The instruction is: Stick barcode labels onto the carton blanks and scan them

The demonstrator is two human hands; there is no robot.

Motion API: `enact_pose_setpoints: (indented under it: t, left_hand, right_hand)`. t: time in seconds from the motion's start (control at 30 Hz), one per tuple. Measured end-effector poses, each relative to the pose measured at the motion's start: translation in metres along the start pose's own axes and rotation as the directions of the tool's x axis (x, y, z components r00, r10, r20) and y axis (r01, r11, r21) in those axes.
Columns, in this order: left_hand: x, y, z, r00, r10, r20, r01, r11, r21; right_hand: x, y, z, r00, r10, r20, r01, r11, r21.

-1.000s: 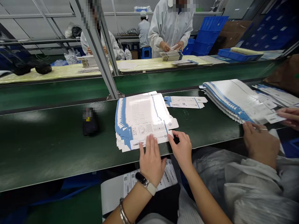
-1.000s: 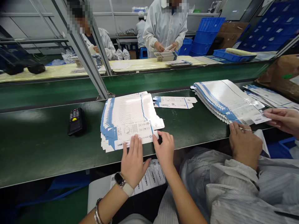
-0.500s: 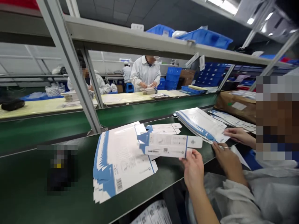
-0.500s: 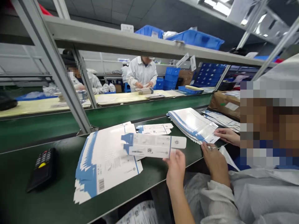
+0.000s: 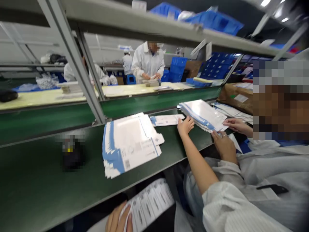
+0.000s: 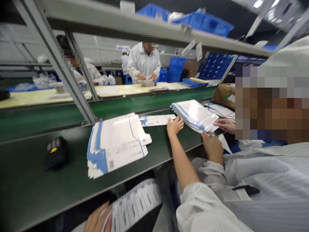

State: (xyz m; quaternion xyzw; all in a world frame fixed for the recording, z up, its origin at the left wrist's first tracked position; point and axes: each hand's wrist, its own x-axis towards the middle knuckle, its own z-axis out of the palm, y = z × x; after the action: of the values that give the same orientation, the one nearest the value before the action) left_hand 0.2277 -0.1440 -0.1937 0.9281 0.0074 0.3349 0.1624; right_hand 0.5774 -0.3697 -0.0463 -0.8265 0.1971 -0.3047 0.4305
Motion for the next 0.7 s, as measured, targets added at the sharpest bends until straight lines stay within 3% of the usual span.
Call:
enact_pose_setpoints:
  t: [0.07,0.13,0.17,0.2,0.23,0.27,0.3,0.33,0.37,0.4,0.47,0.53,0.6,0.7]
  left_hand:
    - [-0.022,-0.003,-0.011,0.986,-0.123,0.114,0.122,0.992,0.016]
    - [-0.036,-0.013,-0.015,0.934,-0.304,0.185,0.296,0.952,0.074]
    - [-0.043,-0.02,-0.016,0.906,-0.375,0.198,0.359,0.927,0.111]
    - [-0.049,-0.029,-0.017,0.876,-0.436,0.206,0.413,0.899,0.144]
    - [-0.054,-0.036,-0.02,0.85,-0.483,0.21,0.454,0.874,0.17]
    - [-0.06,-0.043,-0.023,0.829,-0.515,0.219,0.482,0.856,0.187]
    - [-0.064,-0.046,-0.025,0.813,-0.532,0.235,0.497,0.845,0.195]
    - [-0.067,-0.048,-0.027,0.803,-0.537,0.258,0.502,0.843,0.194]
    - [-0.069,-0.047,-0.028,0.795,-0.534,0.286,0.499,0.845,0.191]
    - [-0.071,-0.045,-0.027,0.789,-0.529,0.313,0.495,0.849,0.187]
    - [-0.073,-0.037,-0.019,0.773,-0.532,0.346,0.496,0.847,0.193]
    - [-0.075,-0.03,-0.007,0.755,-0.556,0.347,0.514,0.831,0.214]
    - [-0.078,-0.025,0.004,0.742,-0.582,0.331,0.533,0.813,0.234]
    - [-0.079,-0.022,0.01,0.738,-0.601,0.306,0.548,0.799,0.246]
  right_hand:
    - [-0.017,0.005,-0.011,0.988,-0.133,-0.084,0.131,0.991,-0.028]
    - [-0.055,0.009,-0.025,0.892,-0.367,-0.264,0.412,0.9,0.142]
    - [-0.083,0.011,-0.035,0.849,-0.42,-0.321,0.509,0.814,0.28]
    - [-0.114,0.014,-0.047,0.818,-0.47,-0.33,0.573,0.709,0.411]
    - [-0.149,0.018,-0.06,0.787,-0.558,-0.264,0.604,0.606,0.518]
    - [-0.184,0.024,-0.071,0.727,-0.679,-0.098,0.578,0.53,0.62]
    - [-0.218,0.032,-0.08,0.593,-0.795,0.13,0.502,0.491,0.712]
    - [-0.249,0.041,-0.082,0.388,-0.86,0.331,0.43,0.487,0.76]
    - [-0.275,0.051,-0.079,0.184,-0.833,0.522,0.39,0.549,0.739]
    - [-0.297,0.06,-0.07,0.03,-0.715,0.698,0.389,0.652,0.651]
    - [-0.324,0.076,-0.038,-0.196,-0.366,0.91,0.417,0.808,0.415]
    - [-0.335,0.086,-0.003,-0.384,-0.128,0.915,0.404,0.867,0.291]
    - [-0.338,0.091,0.022,-0.528,-0.061,0.847,0.344,0.896,0.28]
    - [-0.341,0.093,0.037,-0.629,-0.075,0.774,0.237,0.929,0.283]
